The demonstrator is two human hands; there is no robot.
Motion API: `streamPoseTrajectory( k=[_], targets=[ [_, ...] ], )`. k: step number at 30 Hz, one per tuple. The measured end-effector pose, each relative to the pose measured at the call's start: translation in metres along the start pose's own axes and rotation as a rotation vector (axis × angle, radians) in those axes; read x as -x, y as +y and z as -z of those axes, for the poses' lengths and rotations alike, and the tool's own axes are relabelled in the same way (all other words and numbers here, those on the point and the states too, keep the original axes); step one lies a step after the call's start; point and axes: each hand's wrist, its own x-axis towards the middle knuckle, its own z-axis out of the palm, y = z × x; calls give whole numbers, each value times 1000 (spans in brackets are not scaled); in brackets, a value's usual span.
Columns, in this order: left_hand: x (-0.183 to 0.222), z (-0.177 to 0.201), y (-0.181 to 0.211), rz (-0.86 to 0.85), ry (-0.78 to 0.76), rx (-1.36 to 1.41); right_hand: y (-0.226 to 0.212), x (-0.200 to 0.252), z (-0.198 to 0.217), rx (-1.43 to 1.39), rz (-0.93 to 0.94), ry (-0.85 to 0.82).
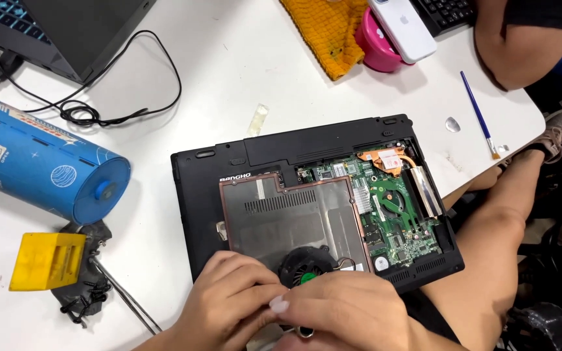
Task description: Reassembling a laptop by installing and securing the internal cooling fan with screws.
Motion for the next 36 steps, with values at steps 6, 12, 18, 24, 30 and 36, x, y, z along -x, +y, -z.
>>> streamPoseTrajectory(
  k=[6,12,18,24,30,36],
  targets=[
    [5,-4,-5,-62,-31,-30,-4,-24,42,-637,-276,-521],
    [-1,3,1,6,-51,56,5,-6,16,-440,-112,-253],
    [2,-2,-3,-48,-53,-5,3,1,9,-171,-43,-138],
    [6,-4,-6,-53,-59,-58,-6,-23,37,-678,-314,-517],
    [0,1,-4,-54,-42,0,1,-5,18,-475,-136,-278],
    [0,-3,-1,-31,-41,-73,10,9,6,-343,-106,-130]
  ],
)
